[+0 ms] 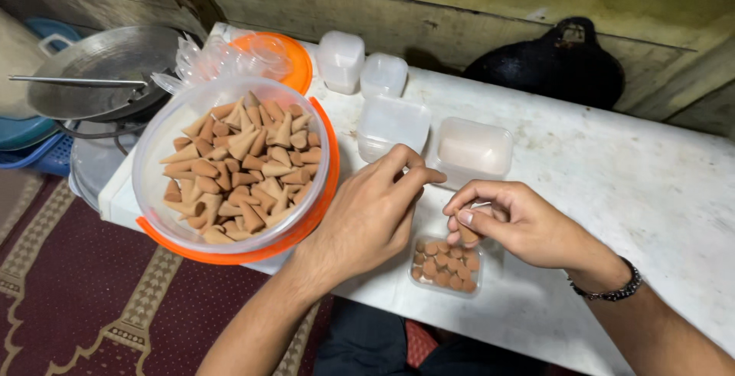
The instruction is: The person transfers cone-shaped snacks from a large orange bucket into a small clear plastic container. They pick up the snacks by hand and place them into the container, arranging them neatly.
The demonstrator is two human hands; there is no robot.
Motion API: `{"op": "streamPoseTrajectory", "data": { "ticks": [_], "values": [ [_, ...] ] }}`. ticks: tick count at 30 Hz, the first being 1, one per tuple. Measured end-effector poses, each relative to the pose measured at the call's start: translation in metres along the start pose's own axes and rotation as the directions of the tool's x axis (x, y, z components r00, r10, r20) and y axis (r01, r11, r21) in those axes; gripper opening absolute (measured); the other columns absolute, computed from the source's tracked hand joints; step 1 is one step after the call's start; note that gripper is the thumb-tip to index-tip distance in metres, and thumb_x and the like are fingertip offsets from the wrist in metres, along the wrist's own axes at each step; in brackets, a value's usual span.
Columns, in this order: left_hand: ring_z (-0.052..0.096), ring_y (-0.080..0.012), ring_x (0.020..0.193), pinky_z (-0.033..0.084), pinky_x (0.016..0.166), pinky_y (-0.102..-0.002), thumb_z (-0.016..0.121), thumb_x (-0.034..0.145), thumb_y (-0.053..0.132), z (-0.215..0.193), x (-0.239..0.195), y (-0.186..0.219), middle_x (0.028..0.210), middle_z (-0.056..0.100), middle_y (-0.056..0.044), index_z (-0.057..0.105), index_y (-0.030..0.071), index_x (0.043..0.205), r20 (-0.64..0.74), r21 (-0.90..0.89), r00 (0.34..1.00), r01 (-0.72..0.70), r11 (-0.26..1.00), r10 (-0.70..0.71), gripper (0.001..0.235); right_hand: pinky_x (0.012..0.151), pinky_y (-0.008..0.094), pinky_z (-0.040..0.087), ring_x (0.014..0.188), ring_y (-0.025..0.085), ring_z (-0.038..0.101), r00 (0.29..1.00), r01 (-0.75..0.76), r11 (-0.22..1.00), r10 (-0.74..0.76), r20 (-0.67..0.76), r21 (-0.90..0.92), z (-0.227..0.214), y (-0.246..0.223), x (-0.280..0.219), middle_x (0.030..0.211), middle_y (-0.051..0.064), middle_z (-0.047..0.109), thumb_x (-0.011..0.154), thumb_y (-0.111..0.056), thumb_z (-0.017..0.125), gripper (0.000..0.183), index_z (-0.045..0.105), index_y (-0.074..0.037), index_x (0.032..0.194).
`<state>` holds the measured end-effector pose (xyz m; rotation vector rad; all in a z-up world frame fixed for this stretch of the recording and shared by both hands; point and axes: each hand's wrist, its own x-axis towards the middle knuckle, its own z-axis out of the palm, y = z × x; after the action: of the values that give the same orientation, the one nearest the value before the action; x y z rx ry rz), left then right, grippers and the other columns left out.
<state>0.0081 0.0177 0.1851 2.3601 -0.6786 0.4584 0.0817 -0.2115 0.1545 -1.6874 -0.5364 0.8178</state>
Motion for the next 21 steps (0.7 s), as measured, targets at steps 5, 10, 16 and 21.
{"op": "streamPoseTrajectory", "data": {
  "ticks": [5, 10, 16, 21],
  "values": [
    [0.062, -0.0376, 0.072, 0.052, 0.063, -0.048, 0.055, 0.091, -0.004, 0.046, -0.012, -0.006, 0.095, 0.055, -0.013, 0.063, 0.003, 0.107, -0.024, -0.104, 0.999, 0.029, 0.994, -0.032, 0.019, 0.049, 0.028, 0.062, 0.062, 0.017, 0.071, 0.998, -0.027, 0.991, 0.021, -0.052, -0.129, 0.007, 0.028, -0.013, 0.084, 0.014, 0.072, 0.093, -0.005, 0.057, 0.023, 0.073, 0.002, 0.108],
    [0.064, -0.0334, 0.074, 0.053, 0.065, -0.044, 0.054, 0.092, -0.002, 0.075, -0.039, -0.014, 0.098, 0.057, -0.011, 0.064, 0.005, 0.111, 0.017, -0.202, 0.991, 0.133, 0.97, -0.132, 0.023, 0.048, 0.025, 0.053, 0.055, 0.013, 0.061, 0.979, -0.105, 0.935, 0.037, -0.202, -0.339, 0.017, 0.065, -0.013, 0.077, 0.008, 0.075, 0.08, -0.004, 0.076, 0.019, 0.074, -0.004, 0.099],
    [0.065, -0.0311, 0.081, 0.054, 0.07, -0.042, 0.06, 0.096, 0.011, 0.108, -0.078, -0.035, 0.104, 0.059, -0.011, 0.06, 0.005, 0.124, -0.039, -0.337, 0.972, 0.207, 0.918, -0.234, 0.029, 0.046, 0.024, 0.05, 0.051, 0.013, 0.054, 0.962, -0.079, 0.95, -0.008, -0.275, -0.302, 0.039, 0.06, -0.019, 0.078, 0.009, 0.073, 0.075, 0.0, 0.077, 0.017, 0.078, -0.004, 0.092],
    [0.059, -0.0334, 0.105, 0.047, 0.095, -0.049, 0.071, 0.088, 0.035, 0.127, -0.106, -0.051, 0.125, 0.054, -0.022, 0.038, -0.007, 0.143, 0.019, -0.469, 0.981, 0.18, 0.865, -0.194, 0.076, 0.071, 0.031, 0.06, 0.08, 0.019, 0.063, 0.974, -0.01, 0.917, -0.082, -0.212, -0.399, 0.061, 0.047, -0.032, 0.1, 0.011, 0.066, 0.081, 0.006, 0.06, 0.031, 0.075, 0.001, 0.108]
  ]
}}
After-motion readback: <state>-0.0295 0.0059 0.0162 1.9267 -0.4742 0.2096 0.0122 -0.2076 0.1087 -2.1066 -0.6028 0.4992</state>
